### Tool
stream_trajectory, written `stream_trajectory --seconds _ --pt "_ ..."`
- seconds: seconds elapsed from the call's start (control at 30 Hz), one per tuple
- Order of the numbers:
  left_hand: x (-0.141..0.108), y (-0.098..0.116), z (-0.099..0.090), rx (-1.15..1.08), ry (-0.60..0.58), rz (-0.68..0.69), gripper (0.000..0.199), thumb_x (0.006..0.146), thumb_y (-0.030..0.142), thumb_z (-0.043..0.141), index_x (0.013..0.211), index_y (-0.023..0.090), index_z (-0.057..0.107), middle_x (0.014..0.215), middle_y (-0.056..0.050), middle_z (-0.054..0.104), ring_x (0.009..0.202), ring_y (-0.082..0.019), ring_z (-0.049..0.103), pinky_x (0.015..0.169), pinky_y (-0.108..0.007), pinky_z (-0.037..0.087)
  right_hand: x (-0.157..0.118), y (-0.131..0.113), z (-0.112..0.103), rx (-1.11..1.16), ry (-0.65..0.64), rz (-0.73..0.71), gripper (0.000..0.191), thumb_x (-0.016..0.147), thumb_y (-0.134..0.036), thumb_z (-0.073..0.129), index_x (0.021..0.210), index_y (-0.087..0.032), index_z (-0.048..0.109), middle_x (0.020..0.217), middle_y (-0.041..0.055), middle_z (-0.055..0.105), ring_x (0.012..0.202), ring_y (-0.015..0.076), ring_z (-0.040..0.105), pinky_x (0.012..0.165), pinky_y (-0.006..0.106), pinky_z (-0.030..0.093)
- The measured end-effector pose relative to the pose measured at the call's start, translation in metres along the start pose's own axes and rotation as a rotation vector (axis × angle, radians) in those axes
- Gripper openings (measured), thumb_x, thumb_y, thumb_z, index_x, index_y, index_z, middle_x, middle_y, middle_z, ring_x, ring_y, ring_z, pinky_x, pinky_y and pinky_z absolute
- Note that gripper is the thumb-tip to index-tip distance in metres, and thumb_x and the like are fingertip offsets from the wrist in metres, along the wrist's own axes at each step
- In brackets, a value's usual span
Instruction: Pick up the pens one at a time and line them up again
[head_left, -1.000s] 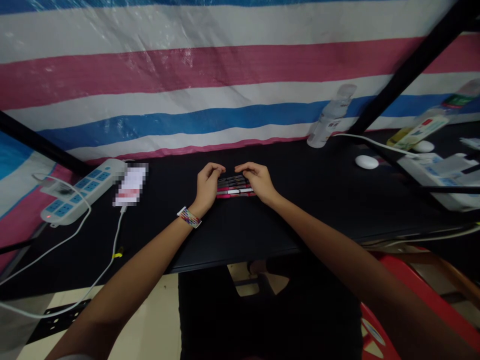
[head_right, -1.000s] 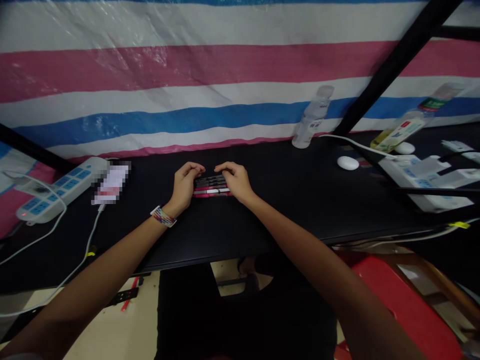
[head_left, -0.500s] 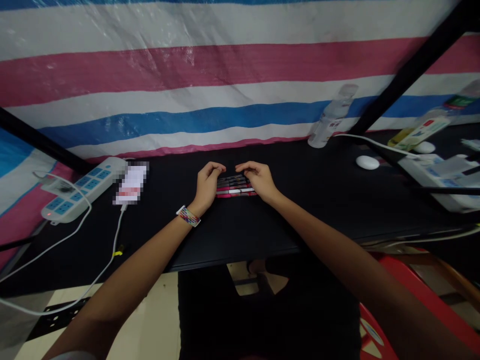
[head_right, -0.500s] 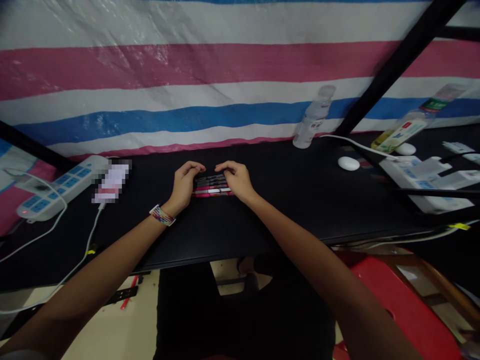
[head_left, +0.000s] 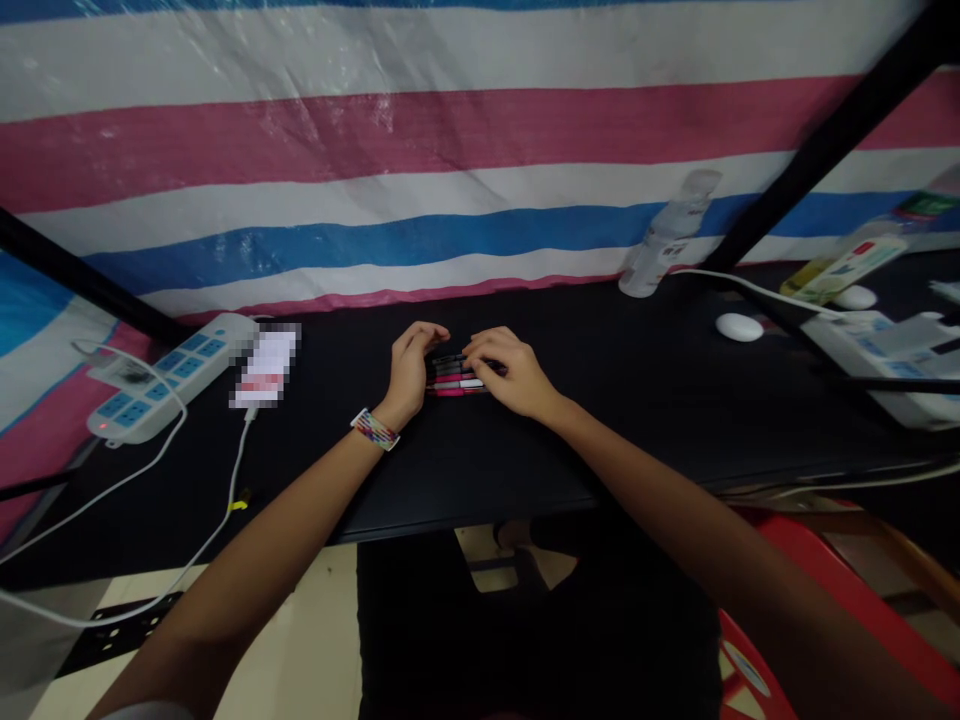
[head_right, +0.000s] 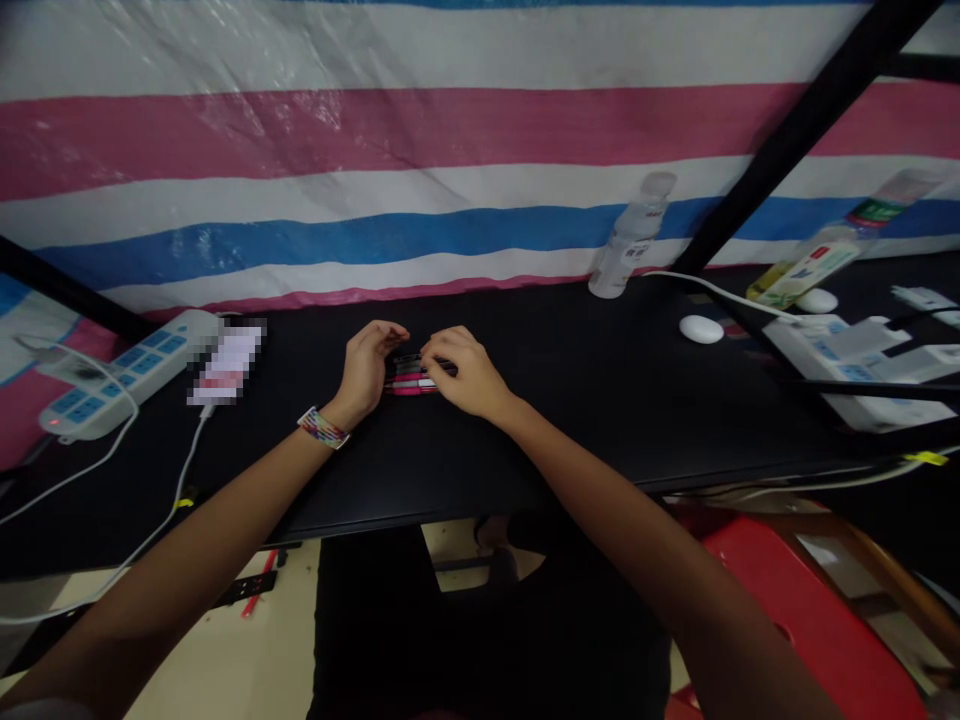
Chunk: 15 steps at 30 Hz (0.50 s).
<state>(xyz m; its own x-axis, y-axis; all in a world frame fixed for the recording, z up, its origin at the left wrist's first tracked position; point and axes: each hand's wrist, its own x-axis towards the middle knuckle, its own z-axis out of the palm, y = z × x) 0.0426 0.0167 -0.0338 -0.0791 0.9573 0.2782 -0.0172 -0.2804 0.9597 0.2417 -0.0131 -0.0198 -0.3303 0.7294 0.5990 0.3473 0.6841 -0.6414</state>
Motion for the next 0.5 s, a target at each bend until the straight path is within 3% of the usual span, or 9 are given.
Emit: stream_trajectory --seconds 0.1,0.2,0.5 --pt "-0.0001 0.0001 -0.0004 -0.001 -0.003 -0.004 0.025 0.104 0.029 0.053 0.088 0.024 0.071 0.099 -0.008 0.078 0.102 -0.023 0.075 0.106 -0.04 0.06 -0.0046 -0.0058 -0.0006 -0.012 -0.1 -0.132 0.023 0.1 -0.022 0.064 0.083 -0.028 0.078 0.108 0.0083 0.08 0.123 0.0334 0.069 0.108 0.057 0.057" --pt "-0.0001 0.0002 -0.0005 -0.008 -0.006 0.004 0.024 0.103 0.029 0.053 0.088 0.023 0.071 0.098 -0.008 0.077 0.099 -0.022 0.075 0.104 -0.04 0.06 -0.0066 -0.0073 -0.0008 -0.018 -0.156 -0.168 0.022 0.101 -0.023 0.064 0.084 -0.027 0.078 0.11 0.0095 0.08 0.124 0.0342 0.068 0.107 0.059 0.058" --pt "-0.0014 0.0034 0.0006 0.091 -0.042 0.027 0.031 0.109 0.033 0.053 0.087 0.023 0.072 0.1 -0.008 0.078 0.1 -0.022 0.073 0.101 -0.038 0.058 -0.0062 -0.0051 -0.0003 -0.049 -0.129 -0.164 0.026 0.103 -0.024 0.063 0.083 -0.027 0.08 0.11 0.0098 0.079 0.12 0.0329 0.068 0.105 0.058 0.06"
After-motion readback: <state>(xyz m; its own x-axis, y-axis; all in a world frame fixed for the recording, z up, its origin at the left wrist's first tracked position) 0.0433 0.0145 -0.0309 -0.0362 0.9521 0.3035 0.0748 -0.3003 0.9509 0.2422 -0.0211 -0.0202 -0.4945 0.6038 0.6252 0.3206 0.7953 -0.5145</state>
